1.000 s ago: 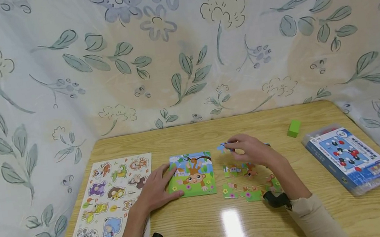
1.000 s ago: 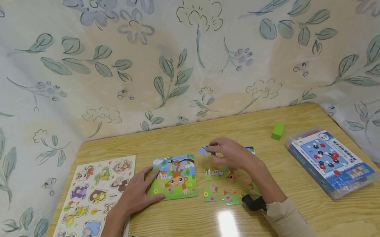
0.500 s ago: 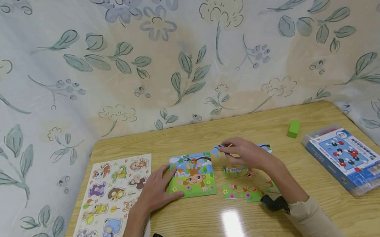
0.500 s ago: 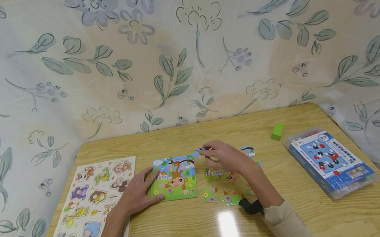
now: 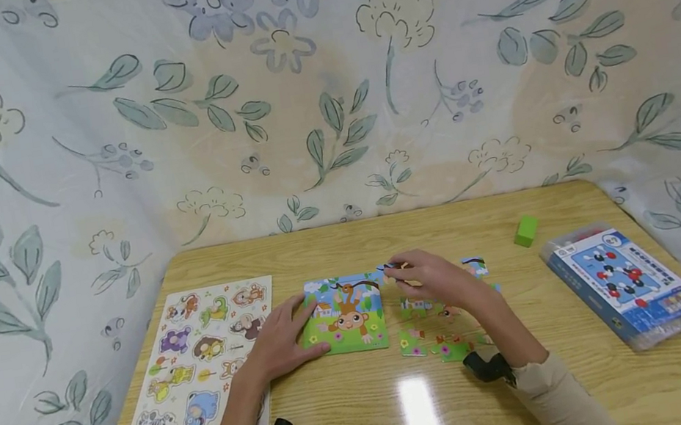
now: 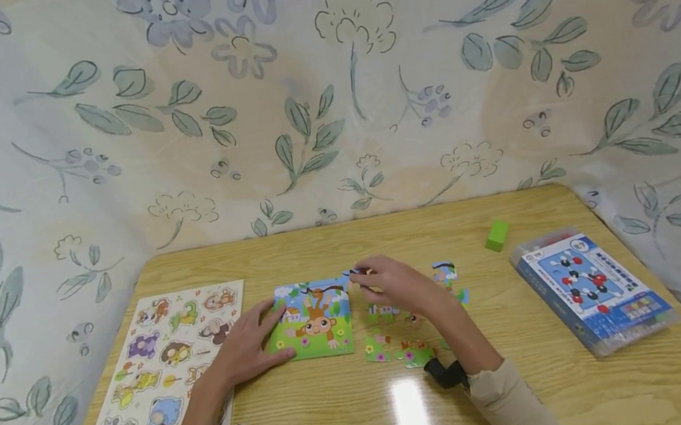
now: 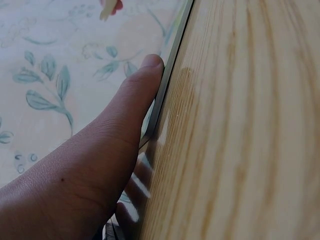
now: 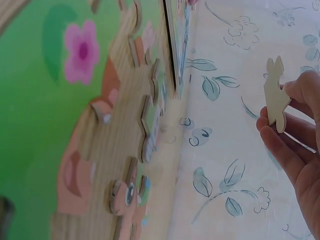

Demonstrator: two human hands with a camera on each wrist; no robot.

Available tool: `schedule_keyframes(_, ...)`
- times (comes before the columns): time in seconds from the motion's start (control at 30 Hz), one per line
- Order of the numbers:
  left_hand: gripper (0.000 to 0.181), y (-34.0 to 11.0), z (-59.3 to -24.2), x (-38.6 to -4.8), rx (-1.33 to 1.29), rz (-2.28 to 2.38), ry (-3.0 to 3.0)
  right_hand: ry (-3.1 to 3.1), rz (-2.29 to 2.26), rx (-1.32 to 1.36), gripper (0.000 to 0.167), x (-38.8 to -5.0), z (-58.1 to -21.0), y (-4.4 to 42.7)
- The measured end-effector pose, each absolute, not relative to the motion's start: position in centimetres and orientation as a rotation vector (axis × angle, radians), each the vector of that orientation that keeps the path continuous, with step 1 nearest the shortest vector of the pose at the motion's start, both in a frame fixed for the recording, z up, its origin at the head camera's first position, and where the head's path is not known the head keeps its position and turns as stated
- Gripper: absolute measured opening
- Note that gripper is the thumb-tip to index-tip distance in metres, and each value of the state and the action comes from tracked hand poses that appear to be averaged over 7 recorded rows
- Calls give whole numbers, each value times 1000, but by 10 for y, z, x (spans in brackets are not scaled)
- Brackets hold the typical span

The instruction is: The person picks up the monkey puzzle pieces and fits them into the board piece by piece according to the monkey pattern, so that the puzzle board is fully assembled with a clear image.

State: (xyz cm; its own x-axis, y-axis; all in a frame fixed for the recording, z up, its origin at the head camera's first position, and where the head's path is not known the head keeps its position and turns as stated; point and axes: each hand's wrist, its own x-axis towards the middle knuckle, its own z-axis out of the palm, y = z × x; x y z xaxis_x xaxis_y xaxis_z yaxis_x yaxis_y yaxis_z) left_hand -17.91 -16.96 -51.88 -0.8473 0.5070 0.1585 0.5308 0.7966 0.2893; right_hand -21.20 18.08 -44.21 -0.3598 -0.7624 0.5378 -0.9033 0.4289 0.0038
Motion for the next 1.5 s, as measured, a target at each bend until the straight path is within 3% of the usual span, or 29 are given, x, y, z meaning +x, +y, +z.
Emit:
schedule_keyframes(0.2, 87, -167, -520, -179, -862, -509, -2902, -2263, 408, 1360, 39, -208, -441, 178)
schedule_keyframes(0.73, 88, -165, -517, -183, -846, -504, -2930, -2815, 841, 1095, 31, -223, -438, 108)
schedule_keyframes(1.13, 86, -166, -513, -178, -833, -522, -2917, -2885, 671, 1122, 21, -230, -465, 86)
schedule_keyframes(1.5, 86, -168, -514, -177, -838, -543, -2901, -2904, 663, 1028, 17, -227, -465, 77)
